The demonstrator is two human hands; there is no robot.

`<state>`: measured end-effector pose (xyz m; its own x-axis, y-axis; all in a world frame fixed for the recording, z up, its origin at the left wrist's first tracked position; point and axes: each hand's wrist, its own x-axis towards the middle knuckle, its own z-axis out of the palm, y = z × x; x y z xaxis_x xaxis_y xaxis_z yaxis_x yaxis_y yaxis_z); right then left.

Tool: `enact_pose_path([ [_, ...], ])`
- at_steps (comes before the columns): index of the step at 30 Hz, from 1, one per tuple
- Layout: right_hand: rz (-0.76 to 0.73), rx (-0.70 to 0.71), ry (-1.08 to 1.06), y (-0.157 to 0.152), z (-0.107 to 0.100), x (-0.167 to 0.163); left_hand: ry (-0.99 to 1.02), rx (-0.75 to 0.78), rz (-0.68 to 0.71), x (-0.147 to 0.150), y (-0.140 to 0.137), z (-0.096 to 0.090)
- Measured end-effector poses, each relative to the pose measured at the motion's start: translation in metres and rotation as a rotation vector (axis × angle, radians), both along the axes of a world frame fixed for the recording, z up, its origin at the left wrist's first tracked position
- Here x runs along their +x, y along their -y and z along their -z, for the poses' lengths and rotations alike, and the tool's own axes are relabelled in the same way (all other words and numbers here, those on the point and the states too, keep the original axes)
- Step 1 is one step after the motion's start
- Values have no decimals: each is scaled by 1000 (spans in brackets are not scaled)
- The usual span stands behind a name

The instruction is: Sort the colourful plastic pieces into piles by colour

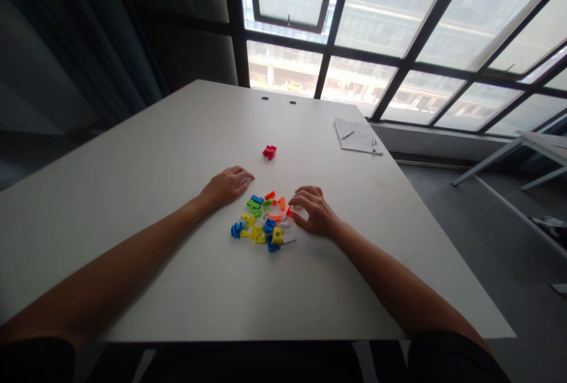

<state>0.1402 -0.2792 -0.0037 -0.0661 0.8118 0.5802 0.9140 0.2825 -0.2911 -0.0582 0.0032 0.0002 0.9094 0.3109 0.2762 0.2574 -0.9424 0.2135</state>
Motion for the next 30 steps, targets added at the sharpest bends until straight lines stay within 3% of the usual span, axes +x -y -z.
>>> enact_pose_path([
  [6,-42,-80,68,2,-1,-1,-2,-4,-4,0,-2,1],
  [9,-26,-40,53,-1,0,-3,-4,-5,0,0,-3,1],
  [14,197,104,-18,-10,5,2,-5,-3,-13,0,-1,0],
  [20,441,140,-124,-34,12,37,-23,-15,-37,1,1,-1],
  [30,715,-150,-145,-97,21,99,-20,4,-46,2,3,-2],
])
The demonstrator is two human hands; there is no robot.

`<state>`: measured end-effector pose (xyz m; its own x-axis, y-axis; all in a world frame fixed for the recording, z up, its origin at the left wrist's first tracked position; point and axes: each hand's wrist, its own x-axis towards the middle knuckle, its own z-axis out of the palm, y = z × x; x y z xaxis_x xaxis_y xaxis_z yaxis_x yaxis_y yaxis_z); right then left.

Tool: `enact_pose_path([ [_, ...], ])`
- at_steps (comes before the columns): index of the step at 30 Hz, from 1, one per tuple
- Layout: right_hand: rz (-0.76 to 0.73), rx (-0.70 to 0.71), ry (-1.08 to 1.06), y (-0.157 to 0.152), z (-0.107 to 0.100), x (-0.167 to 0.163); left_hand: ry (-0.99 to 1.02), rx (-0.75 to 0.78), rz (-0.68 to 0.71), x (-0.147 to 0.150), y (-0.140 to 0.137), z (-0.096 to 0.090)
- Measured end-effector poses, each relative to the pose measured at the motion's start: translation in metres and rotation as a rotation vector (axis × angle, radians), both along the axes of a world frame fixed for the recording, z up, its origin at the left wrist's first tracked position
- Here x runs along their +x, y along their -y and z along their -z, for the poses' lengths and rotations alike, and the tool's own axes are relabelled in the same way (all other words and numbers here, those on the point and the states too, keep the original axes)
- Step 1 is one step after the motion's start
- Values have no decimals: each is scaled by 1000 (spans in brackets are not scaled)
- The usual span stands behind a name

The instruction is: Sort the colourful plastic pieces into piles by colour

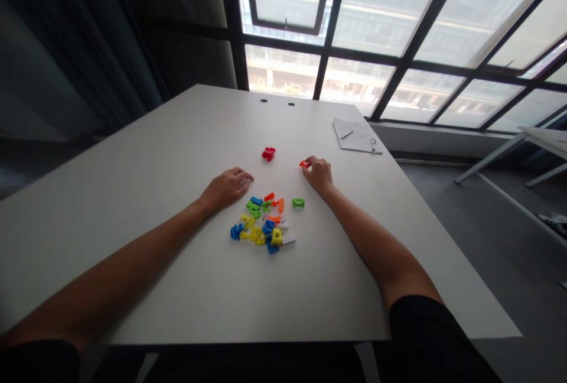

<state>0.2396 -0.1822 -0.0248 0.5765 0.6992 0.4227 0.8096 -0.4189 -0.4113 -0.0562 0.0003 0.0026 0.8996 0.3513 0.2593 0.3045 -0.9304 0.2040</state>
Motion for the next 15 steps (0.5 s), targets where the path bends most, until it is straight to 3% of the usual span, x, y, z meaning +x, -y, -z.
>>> enact_pose_path([
  [9,145,-128,-26,-58,-5,25,4,-2,1,-1,0,-1],
  [15,136,-118,-22,-71,-3,29,2,-27,-4,-1,1,-3],
])
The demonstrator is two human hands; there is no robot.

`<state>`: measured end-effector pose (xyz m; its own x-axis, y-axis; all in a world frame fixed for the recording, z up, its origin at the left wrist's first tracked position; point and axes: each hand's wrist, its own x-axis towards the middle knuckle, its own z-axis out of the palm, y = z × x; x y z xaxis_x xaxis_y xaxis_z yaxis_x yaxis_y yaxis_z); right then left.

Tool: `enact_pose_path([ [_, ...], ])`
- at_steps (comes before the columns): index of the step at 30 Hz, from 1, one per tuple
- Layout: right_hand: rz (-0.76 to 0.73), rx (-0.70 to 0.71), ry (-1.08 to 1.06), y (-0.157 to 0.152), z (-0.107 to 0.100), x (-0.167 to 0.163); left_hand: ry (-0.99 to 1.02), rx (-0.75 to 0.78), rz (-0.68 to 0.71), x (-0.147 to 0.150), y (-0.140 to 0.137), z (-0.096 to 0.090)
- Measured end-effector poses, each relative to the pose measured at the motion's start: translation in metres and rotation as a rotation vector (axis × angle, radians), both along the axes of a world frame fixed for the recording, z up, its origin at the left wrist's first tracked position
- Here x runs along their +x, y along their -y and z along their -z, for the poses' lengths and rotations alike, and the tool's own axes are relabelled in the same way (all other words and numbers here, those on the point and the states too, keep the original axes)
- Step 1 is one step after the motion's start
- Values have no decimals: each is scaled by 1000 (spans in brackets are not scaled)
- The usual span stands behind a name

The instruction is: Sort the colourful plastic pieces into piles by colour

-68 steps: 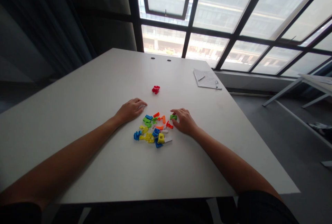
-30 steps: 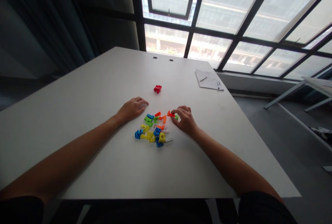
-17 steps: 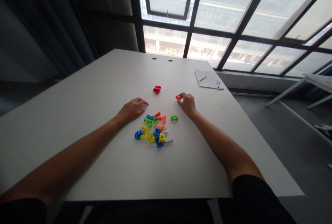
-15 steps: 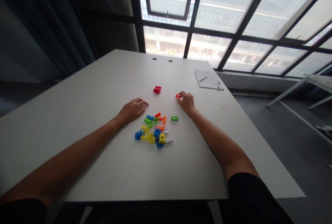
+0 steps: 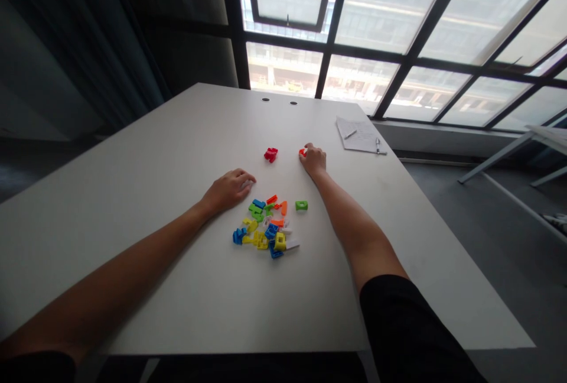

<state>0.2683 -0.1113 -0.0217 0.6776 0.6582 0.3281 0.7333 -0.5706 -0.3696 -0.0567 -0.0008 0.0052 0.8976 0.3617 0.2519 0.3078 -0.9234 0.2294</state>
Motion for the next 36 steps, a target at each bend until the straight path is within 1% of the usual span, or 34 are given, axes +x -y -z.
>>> enact_pose_path([
  [4,-2,98,22,10,4,-6,2,-2,3,0,0,0],
  [7,-49,183,51,26,6,-16,6,5,8,0,0,1],
  [10,-181,271,22,46,7,-31,5,12,13,0,-1,2],
  [12,-332,293,-28,60,6,-42,2,12,12,0,-1,2],
  [14,-478,288,-68,72,4,-55,-4,13,10,0,-2,3],
  [17,-637,259,-106,85,-5,-71,-7,15,11,0,-3,3],
  [20,-792,174,-161,90,-22,-83,-5,13,18,0,-3,2],
  [22,-867,98,-167,90,-34,-89,-6,15,18,0,-2,2],
  [25,-904,5,-102,90,-48,-99,-2,18,17,-1,-1,1],
  [28,-902,-18,-25,89,-52,-111,5,19,20,-1,-1,2],
  [32,-882,-52,31,84,-41,-119,9,22,23,-1,-2,2],
  [36,-879,-46,-28,80,-31,-117,8,20,28,-1,-3,3],
])
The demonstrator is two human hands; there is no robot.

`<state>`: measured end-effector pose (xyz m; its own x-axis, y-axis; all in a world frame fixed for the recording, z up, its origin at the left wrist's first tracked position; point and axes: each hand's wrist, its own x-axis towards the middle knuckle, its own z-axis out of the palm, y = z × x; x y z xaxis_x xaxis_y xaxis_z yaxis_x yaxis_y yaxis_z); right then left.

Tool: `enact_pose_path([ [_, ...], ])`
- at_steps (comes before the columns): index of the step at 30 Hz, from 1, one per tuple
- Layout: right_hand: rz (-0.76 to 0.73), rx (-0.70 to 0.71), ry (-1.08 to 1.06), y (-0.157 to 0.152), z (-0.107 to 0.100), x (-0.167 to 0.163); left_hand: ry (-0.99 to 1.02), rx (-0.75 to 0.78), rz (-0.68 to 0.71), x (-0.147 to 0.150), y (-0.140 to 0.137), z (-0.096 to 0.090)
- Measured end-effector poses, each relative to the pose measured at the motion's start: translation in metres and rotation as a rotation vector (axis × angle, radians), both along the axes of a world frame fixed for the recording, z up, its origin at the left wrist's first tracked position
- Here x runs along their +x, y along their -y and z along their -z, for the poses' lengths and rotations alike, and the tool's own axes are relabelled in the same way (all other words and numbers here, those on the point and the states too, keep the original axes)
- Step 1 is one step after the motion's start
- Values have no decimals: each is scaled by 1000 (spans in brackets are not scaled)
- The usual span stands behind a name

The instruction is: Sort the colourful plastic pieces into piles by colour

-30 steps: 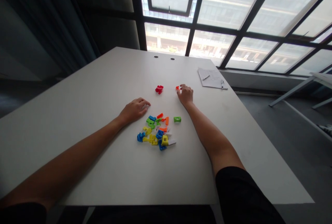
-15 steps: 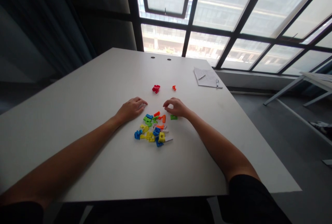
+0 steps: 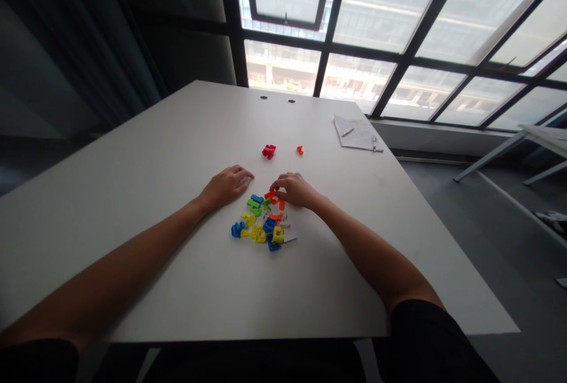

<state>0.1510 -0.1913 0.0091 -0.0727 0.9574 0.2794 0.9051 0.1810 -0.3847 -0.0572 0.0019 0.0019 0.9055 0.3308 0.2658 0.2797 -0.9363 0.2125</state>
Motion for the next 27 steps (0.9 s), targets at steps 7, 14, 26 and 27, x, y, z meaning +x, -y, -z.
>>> enact_pose_path([
  [7,159,114,-237,0,0,23,-2,15,-9,1,1,0],
  [14,602,184,-307,-6,14,81,-6,8,-29,1,4,-1],
  [26,1047,19,-128,-42,26,140,-2,0,-31,1,3,-2],
  [27,1044,14,-129,-46,26,141,-2,-1,-31,1,3,-3],
])
